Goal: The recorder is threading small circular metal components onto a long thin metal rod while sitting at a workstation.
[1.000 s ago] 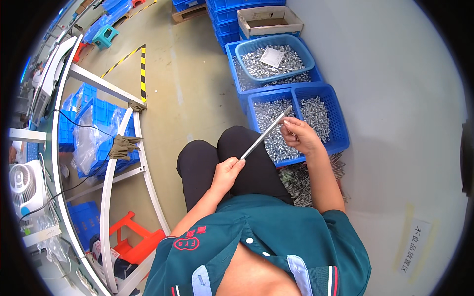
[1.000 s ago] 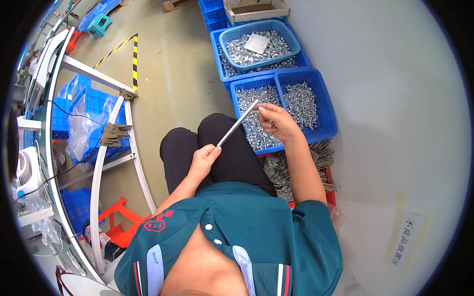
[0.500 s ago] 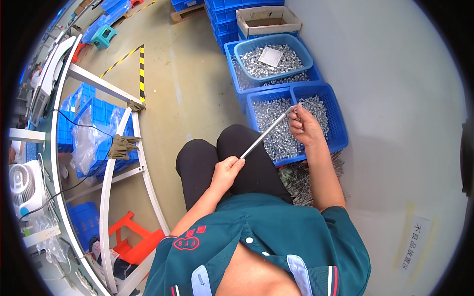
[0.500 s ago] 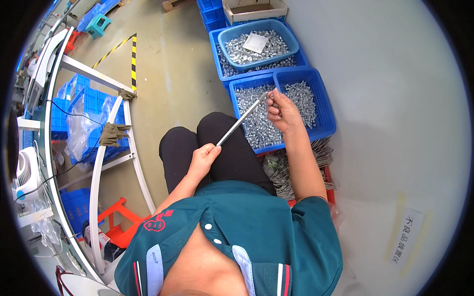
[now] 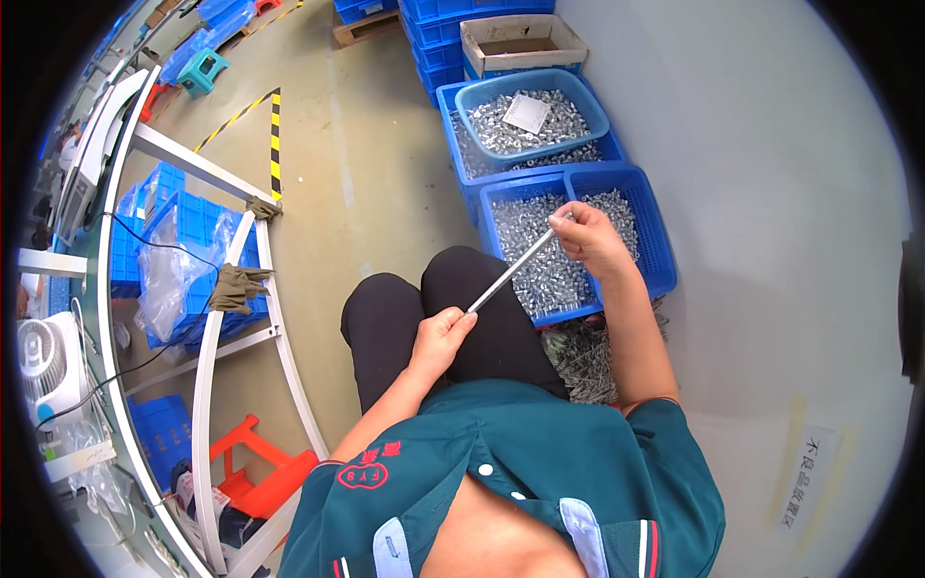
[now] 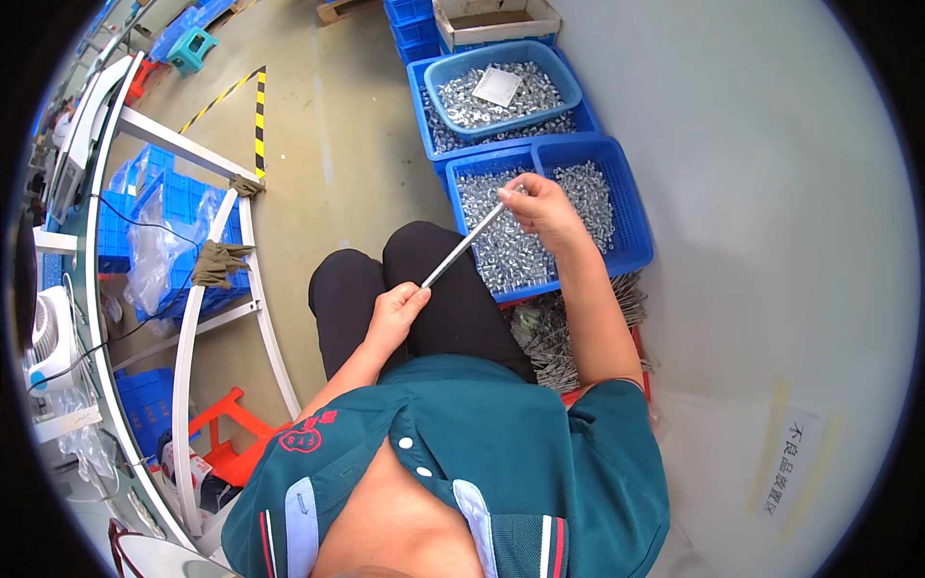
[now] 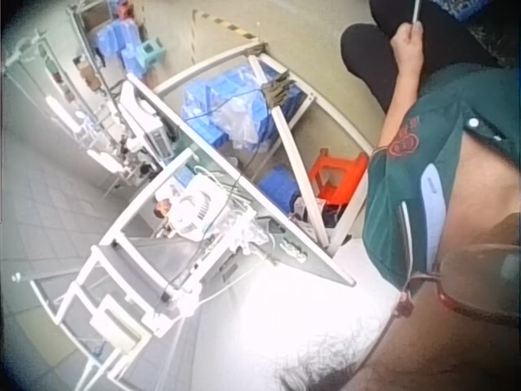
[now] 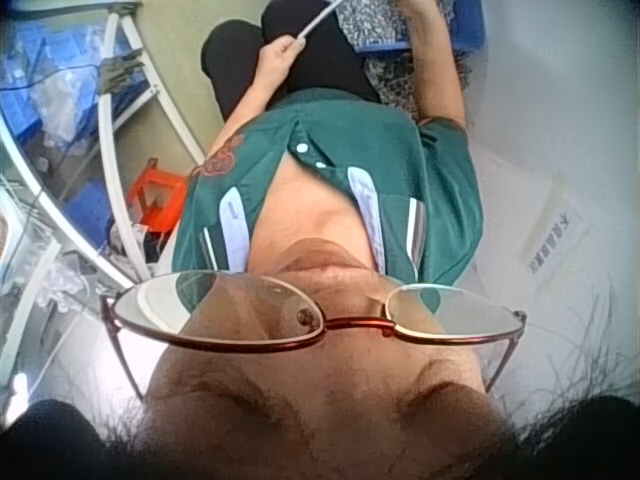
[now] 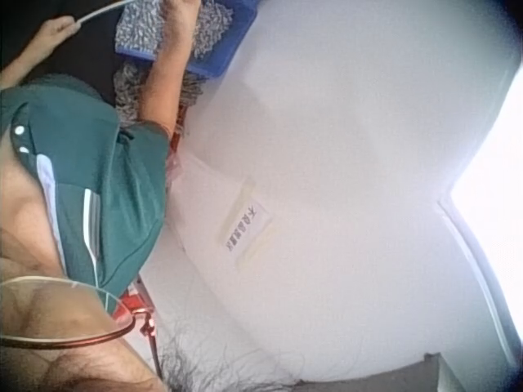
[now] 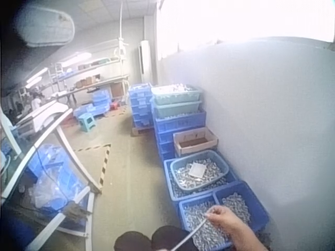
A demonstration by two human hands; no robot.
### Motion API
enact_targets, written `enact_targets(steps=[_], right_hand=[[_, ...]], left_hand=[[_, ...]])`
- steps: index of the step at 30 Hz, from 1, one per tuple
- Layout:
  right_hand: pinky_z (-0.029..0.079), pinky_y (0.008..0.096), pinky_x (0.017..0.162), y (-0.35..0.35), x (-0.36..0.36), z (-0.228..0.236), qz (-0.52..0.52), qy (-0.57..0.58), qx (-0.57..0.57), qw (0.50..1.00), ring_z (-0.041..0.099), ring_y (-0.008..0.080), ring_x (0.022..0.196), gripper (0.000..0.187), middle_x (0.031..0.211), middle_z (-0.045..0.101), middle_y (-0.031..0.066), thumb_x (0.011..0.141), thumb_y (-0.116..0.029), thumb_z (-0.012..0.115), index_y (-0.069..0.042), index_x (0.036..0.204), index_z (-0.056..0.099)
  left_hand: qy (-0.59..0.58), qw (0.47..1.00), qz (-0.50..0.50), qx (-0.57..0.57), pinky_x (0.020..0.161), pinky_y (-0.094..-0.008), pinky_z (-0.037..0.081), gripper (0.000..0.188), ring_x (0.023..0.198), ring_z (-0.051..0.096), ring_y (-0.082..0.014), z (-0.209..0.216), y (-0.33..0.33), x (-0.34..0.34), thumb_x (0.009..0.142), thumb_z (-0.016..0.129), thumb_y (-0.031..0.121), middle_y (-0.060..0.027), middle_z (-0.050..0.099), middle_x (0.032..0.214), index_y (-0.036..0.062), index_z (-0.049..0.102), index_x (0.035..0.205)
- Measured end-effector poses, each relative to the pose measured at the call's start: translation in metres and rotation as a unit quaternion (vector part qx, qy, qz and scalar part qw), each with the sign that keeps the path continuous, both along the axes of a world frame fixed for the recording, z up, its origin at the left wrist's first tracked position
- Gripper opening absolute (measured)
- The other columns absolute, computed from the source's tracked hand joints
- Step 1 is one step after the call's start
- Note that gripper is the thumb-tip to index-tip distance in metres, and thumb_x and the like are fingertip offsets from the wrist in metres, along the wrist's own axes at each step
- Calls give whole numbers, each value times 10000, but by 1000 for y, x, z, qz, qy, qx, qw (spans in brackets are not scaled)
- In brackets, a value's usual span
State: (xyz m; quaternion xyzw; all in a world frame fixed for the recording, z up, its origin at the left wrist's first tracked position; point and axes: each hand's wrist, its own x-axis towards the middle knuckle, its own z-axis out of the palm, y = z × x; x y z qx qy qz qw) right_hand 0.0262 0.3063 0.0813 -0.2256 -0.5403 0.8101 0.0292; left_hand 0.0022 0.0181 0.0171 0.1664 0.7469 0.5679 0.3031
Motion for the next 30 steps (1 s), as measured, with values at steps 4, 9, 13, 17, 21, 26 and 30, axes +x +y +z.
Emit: enact_targets(steps=[4, 9, 13, 17, 21, 26, 30], right_hand=[[257, 158, 406, -6, 0, 1, 30, -4, -47, 998, 347, 16, 496, 159, 637, 432, -52, 851, -125, 603, -28, 971, 565], [291, 161, 416, -5, 9, -1, 13, 32, -156, 987, 369, 33, 514, 245, 726, 483, -3, 876, -92, 534, 12, 1097, 514], [299, 172, 386, 9, 15, -11, -43, 14, -173, 984, 422, 57, 506, 144, 826, 574, 82, 887, -84, 510, -14, 1012, 508], [284, 157, 356, 19, 16, -15, -35, 54, -209, 976, 394, 42, 446, 75, 731, 561, 55, 900, -105, 507, -51, 944, 536], [262, 142, 363, 22, 14, -13, 15, 83, -270, 959, 362, 24, 448, 136, 674, 506, 15, 908, -184, 529, -53, 900, 567], [237, 150, 364, 14, 8, -7, -24, 27, -271, 962, 327, 24, 451, 182, 629, 437, -10, 914, -212, 524, -39, 880, 568], [234, 156, 353, 19, 4, -10, 21, 20, -245, 969, 335, 27, 439, 204, 614, 452, -15, 919, -224, 512, -43, 866, 592]], left_hand=[[-6, 1000, 5, 11, 458, -241, 271, 311, 540, 308, -31, 0, 2, -1, 877, 590, 212, 54, 341, 559, 32, 483, 647], [-4, 1000, 7, 10, 453, -256, 286, 337, 529, 315, -42, -1, 2, -2, 874, 593, 237, 32, 341, 539, 20, 477, 644], [-2, 1000, 6, -1, 455, -258, 292, 333, 529, 320, -43, 0, 2, -2, 869, 597, 237, 28, 349, 536, 17, 481, 648], [5, 1000, 1, -4, 456, -265, 301, 334, 522, 326, -48, 0, 2, -2, 868, 596, 250, 20, 358, 529, 18, 490, 651], [-3, 1000, -5, 0, 463, -227, 260, 306, 552, 305, -19, 3, 2, 0, 883, 586, 212, 80, 344, 574, 45, 486, 646], [18, 1000, -6, -13, 452, -274, 311, 322, 506, 342, -60, 3, 1, 0, 869, 593, 258, 2, 375, 514, 20, 513, 668], [7, 1000, -12, -12, 465, -229, 258, 307, 553, 298, -21, 4, 1, 1, 883, 585, 209, 76, 339, 575, 41, 483, 647]])
